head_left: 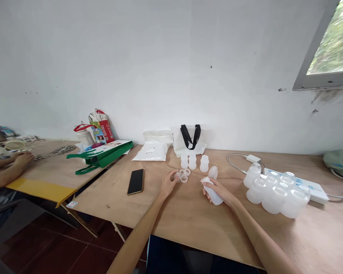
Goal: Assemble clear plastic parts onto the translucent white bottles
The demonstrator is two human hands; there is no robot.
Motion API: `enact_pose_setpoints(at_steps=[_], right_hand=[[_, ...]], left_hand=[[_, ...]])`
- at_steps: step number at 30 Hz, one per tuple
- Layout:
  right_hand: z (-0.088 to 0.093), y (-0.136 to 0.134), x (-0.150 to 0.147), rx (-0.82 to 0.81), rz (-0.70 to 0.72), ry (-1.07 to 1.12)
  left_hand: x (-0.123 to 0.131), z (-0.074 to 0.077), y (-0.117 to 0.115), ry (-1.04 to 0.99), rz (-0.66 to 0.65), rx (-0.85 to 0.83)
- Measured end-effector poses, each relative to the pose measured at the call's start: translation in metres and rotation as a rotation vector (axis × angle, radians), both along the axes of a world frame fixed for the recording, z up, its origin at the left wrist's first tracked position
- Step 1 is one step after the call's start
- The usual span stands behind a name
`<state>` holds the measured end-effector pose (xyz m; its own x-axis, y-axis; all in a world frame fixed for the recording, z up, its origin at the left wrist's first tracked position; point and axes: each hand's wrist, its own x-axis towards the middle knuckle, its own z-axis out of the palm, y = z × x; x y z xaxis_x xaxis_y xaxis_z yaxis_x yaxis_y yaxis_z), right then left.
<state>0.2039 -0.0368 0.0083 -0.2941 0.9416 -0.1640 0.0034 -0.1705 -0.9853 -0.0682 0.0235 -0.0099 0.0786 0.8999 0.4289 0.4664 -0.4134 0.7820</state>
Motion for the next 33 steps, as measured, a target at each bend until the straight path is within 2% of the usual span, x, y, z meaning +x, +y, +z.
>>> enact_pose_setpoints(at_steps=[6,15,25,29,33], right_hand=[[-0.004,0.001,0.001,0.015,-0.015,-0.007],[-0.001,0.001,-0.002,0.003,-0.022,-0.009],[-0.007,0.003,-0.003,0.039,-0.018,0.002],[-0.008,0.002,-0.019,0.165,-0.110,0.003],[-0.009,0.000,-0.036,0.359,-0.226,-0.087]], left_hand=[[-0.001,-0.002,0.001,-0.008,0.000,-0.012],[-0.004,-0.010,0.004,-0.018,-0.073,-0.085],[-0.009,-0.011,0.017,0.026,0.062,-0.078],[-0.010,-0.006,0.025,0.035,0.117,-0.076],[-0.009,0.001,0.016,0.027,0.177,-0.036]])
